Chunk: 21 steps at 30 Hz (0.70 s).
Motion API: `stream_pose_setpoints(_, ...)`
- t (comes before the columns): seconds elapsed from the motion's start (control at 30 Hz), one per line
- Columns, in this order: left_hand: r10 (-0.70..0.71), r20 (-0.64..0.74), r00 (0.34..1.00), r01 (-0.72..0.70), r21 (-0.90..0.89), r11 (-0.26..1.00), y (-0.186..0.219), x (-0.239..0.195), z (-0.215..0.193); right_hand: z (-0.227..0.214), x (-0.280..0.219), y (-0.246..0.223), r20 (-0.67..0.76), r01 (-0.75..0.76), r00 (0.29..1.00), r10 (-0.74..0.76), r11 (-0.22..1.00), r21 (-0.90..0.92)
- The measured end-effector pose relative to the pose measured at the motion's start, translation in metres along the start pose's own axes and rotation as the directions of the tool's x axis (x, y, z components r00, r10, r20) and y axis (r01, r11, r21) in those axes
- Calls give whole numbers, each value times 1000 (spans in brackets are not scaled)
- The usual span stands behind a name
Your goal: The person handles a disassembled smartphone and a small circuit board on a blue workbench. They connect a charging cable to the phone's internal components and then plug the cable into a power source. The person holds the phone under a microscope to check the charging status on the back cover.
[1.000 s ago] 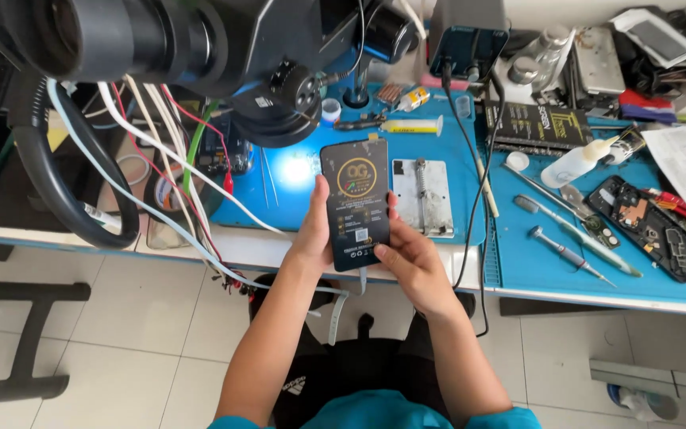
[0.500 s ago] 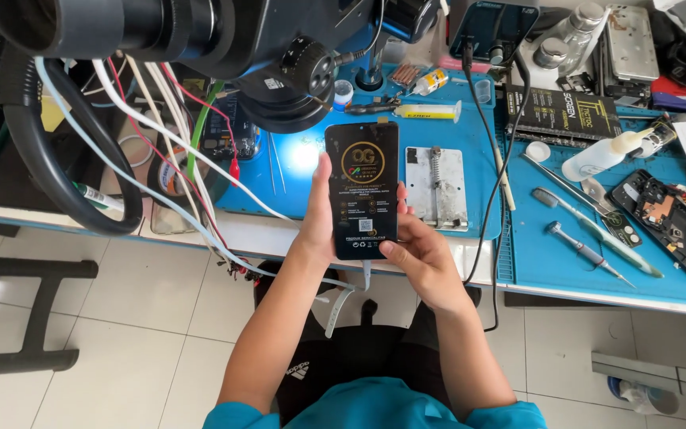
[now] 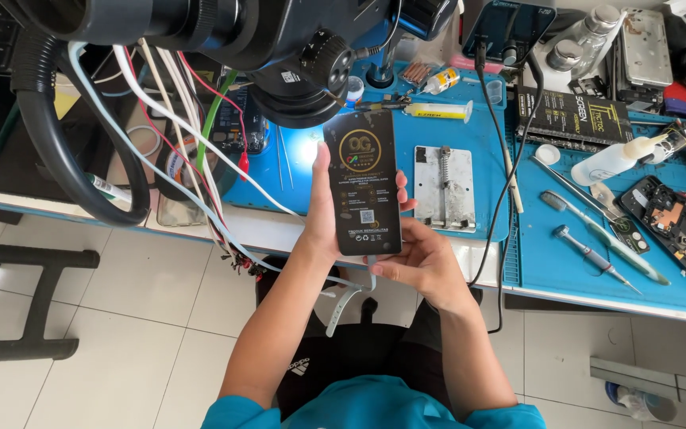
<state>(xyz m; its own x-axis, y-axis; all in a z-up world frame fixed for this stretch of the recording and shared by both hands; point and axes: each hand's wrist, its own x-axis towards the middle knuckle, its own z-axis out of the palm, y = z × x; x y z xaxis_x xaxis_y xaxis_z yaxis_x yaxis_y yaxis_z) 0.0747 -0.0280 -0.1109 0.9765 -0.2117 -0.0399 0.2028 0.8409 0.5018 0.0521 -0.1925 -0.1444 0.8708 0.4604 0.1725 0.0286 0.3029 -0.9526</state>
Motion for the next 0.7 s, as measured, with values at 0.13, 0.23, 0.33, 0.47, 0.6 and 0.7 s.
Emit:
stream_pose_setpoints(0.13,8,-19,1000,-8,10,1000,-1,-2,1,4,1,-3,-48,-8,999,8,1000,-5)
stream_pose_setpoints(0.23,4,-17,1000,-3,17,1000,-2,0,0,2,1,1,-59,-5,998,5,1000,-13)
stream_pose_setpoints(0.33,10,-21,1000,-9,17,1000,-2,-1,-1,3,1,1,-52,8,999,-9,1000,-13)
stream_pose_setpoints(0.47,37,-61,997,-33,72,997,1,-4,5,5,-1,0,-40,10,999,-10,1000,-2)
stream_pose_setpoints(0.6,55,-75,996,-48,93,995,1,-3,5,7,0,-1,-66,-16,998,15,1000,-13)
stream_pose_setpoints(0.7,59,-81,995,-50,100,994,1,-3,6,8,-1,-3,-85,-30,996,26,999,-38)
